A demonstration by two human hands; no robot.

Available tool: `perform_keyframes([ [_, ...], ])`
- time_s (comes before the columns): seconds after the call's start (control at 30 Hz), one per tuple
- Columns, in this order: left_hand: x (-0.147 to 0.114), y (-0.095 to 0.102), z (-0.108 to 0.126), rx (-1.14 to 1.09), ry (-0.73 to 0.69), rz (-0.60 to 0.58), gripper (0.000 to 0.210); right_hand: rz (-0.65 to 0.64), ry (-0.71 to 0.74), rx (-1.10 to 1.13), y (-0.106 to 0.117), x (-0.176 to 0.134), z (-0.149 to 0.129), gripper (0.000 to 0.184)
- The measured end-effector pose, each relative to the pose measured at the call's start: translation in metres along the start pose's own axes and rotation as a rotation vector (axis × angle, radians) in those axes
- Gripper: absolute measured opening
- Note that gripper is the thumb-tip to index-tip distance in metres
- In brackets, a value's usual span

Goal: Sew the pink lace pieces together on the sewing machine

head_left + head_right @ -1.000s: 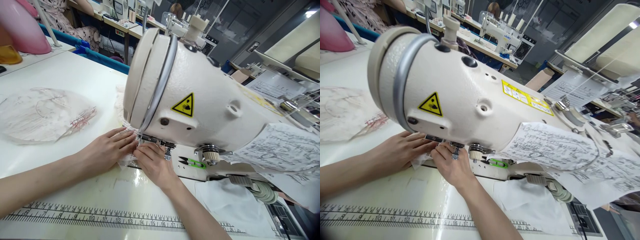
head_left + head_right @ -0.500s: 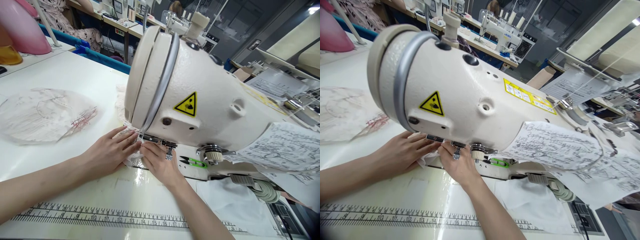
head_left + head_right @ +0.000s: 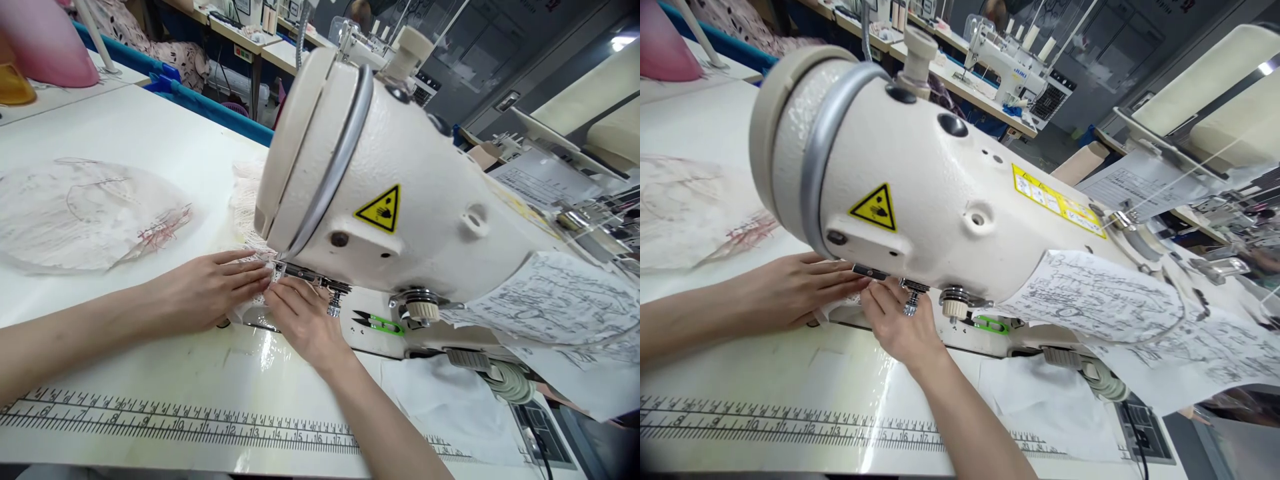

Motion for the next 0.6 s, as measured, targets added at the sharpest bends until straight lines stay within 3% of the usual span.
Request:
perform_keyframes([
  [0.13,0.0005,0.0023,-0.0082,-0.045,-0.016,-0.016,0.051,0.023,-0.013,-0.033,-0.0028,0.0042,-0.0068,0.020],
  [0.37,0.0037,0.0058,-0.0053,0.037,-0.066,0.128,0.046,0.010,-0.028,-0.021,-0.0033,0.0073,-0.0089,0.020],
  [0.6,0.0004,-0.0003,-0.0046,0.106,-0.043,0.053,0.050,-0.029,-0.007,-0.009,-0.0034,0.0060,-0.0066,0.019],
])
Point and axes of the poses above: each hand's wrist, its own x-axis towards the middle knuckle, its own y-axis out of the back of the hand, z = x × y, the point moved 1 cm from there along x, towards the middle knuckle, and after that the axes turned 2 degrees about -z, right-handed, at the moved point
